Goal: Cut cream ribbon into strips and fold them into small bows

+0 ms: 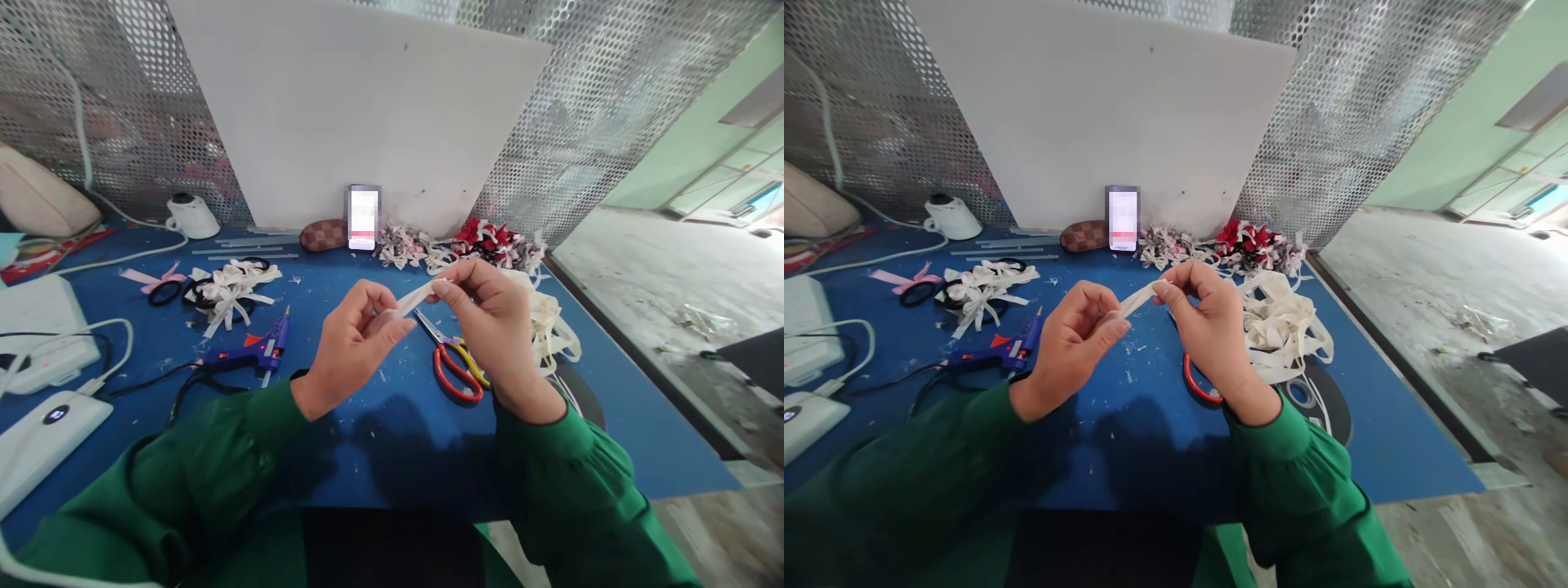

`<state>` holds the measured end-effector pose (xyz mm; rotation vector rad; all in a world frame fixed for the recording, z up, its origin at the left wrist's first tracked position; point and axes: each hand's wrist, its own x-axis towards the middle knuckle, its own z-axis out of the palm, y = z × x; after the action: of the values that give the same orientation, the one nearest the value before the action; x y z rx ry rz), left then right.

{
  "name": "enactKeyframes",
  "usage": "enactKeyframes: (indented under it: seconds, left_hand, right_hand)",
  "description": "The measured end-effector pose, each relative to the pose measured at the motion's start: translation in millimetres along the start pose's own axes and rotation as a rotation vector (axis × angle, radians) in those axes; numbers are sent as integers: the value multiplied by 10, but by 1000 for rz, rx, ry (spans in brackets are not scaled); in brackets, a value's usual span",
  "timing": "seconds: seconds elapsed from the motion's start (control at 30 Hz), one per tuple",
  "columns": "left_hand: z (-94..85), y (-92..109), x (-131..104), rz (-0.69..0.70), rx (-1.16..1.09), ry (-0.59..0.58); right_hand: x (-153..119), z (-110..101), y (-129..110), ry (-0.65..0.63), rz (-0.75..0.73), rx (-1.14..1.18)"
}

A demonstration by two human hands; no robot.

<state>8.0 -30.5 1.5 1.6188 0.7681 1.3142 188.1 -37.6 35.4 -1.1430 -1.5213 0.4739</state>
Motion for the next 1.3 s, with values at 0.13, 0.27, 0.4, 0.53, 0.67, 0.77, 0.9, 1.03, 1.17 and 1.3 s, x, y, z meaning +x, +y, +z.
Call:
enactKeyframes:
  seconds: [0.13, 0.27, 0.4, 0.53, 0.67, 0.77, 0.9, 1.03, 1.17, 1.3]
  left_hand:
    - [7, 18, 11, 15, 122, 66]
    - [4, 10, 39, -10, 171, 118]
    - [2, -8, 44, -22, 150, 126]
    - [16, -8, 47, -20, 114, 137]
    - [14, -10, 59, -23, 89, 143]
    - [1, -11, 56, -14, 144, 125]
    - [15, 10, 26, -14, 103, 131]
    - [51, 8, 4, -45, 53, 157]
    - [59, -27, -4, -64, 1, 164]
    - [64, -17, -9, -108, -105, 151]
  right_hand:
    - [0, 3, -17, 2, -9, -16]
    - [-8, 2, -56, -7, -8, -33]
    - [-19, -6, -86, -15, -29, -32]
    - [-26, -8, -88, -31, -26, 14]
    - [-37, -5, -95, -43, -10, 62]
    - [-57, -3, -114, -73, -3, 84]
    - [-90, 20, -124, -251, -28, 166]
    - [-114, 83, -112, -201, -87, 122]
    - [-118, 135, -112, -125, -198, 6]
    - [-115, 137, -122, -130, -238, -50]
